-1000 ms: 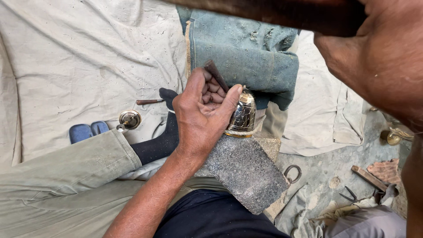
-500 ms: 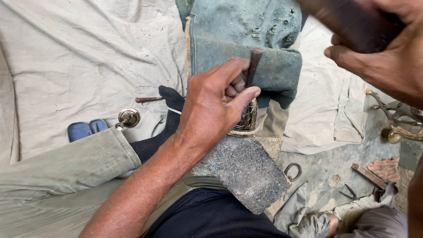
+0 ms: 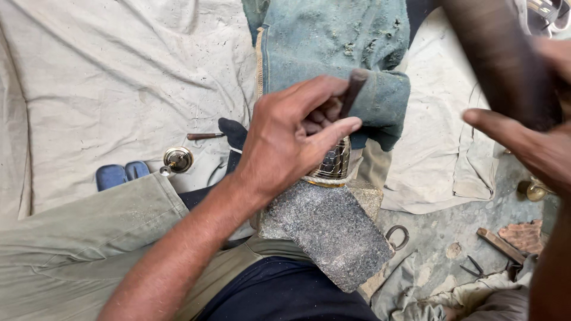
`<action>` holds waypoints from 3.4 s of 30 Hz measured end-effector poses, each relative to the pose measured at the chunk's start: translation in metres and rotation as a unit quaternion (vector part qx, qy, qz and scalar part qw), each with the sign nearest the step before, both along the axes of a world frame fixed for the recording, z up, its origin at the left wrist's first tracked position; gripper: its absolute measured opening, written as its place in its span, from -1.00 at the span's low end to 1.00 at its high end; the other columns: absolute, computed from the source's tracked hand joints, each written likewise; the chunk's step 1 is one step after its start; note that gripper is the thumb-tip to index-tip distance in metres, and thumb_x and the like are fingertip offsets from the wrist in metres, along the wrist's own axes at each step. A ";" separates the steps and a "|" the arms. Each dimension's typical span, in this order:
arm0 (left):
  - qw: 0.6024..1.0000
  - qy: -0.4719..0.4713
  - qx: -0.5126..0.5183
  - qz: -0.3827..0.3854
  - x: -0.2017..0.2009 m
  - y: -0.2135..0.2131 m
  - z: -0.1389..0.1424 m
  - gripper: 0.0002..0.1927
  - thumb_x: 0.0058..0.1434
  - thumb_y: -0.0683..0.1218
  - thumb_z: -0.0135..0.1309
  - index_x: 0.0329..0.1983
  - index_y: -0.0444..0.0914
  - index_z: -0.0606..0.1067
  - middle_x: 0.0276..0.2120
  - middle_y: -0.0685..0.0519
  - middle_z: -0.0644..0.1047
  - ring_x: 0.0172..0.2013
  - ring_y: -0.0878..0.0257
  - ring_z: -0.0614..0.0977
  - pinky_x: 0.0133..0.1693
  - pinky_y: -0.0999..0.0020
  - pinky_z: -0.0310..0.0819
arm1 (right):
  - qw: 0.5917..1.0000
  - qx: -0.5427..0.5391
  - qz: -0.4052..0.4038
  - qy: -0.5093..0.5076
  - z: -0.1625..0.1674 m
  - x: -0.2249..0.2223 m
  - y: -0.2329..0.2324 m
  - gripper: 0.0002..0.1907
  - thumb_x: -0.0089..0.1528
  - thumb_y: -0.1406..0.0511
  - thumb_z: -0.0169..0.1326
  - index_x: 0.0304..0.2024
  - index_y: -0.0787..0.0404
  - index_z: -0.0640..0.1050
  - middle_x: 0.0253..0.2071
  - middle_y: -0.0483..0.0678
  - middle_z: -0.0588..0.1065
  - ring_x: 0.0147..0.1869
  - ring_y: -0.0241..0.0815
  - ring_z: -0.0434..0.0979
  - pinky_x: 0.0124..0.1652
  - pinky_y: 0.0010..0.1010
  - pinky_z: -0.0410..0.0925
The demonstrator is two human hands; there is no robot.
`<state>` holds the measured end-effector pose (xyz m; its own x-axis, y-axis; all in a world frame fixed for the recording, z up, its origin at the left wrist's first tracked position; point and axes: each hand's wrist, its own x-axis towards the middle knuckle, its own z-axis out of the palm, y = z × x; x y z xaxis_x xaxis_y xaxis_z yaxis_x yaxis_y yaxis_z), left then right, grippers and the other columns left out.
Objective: The person sits on the floor holding a brass bell against a stone block on their lap. They hold a punch against the bell's surface and repeatedly strike it with a wooden mallet, repositioning the punch to work different spots, and occasionally turn the bell to reach new areas.
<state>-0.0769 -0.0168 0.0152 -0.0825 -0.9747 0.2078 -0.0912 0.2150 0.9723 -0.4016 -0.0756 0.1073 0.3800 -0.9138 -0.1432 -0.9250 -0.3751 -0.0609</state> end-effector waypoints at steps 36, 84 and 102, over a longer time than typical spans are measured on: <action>0.968 -0.076 -0.074 -0.226 0.017 -0.060 -0.002 -0.55 0.09 -0.09 0.39 0.02 -0.21 0.53 -0.40 0.05 0.63 -0.43 0.25 0.66 -0.40 0.21 0.56 | 0.964 0.161 -0.207 0.054 -0.001 0.030 0.079 -0.67 0.15 0.27 0.49 -0.39 0.34 0.59 -0.48 0.05 0.46 -0.47 -0.11 0.50 -0.50 -0.34 0.47; 0.964 -0.095 -0.084 -0.235 0.017 -0.032 -0.002 -0.48 0.12 -0.03 0.34 0.16 -0.15 0.52 -0.28 0.00 0.68 -0.30 0.10 0.70 -0.23 0.13 0.60 | 0.955 0.078 -0.184 -0.221 0.015 0.044 0.123 -0.82 0.18 0.52 0.27 -0.18 0.46 0.56 -0.41 0.07 0.56 -0.28 -0.13 0.66 -0.18 -0.27 0.60; 0.950 -0.082 -0.125 -0.276 0.015 -0.025 0.008 -0.66 0.20 -0.09 0.24 0.06 -0.15 0.55 -0.32 0.07 0.65 -0.29 0.14 0.70 -0.24 0.19 0.59 | 0.947 0.098 -0.229 -0.205 0.008 0.005 0.150 -0.82 0.20 0.27 0.30 -0.25 0.22 0.61 -0.52 -0.15 0.58 -0.53 -0.32 0.60 -0.40 -0.51 0.50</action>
<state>-0.0618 -0.0420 0.0237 -0.6177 -0.6958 0.3666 -0.0433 0.4955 0.8675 -0.3964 0.0739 0.1151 0.0114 -0.9676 -0.2524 -0.8721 0.1139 -0.4760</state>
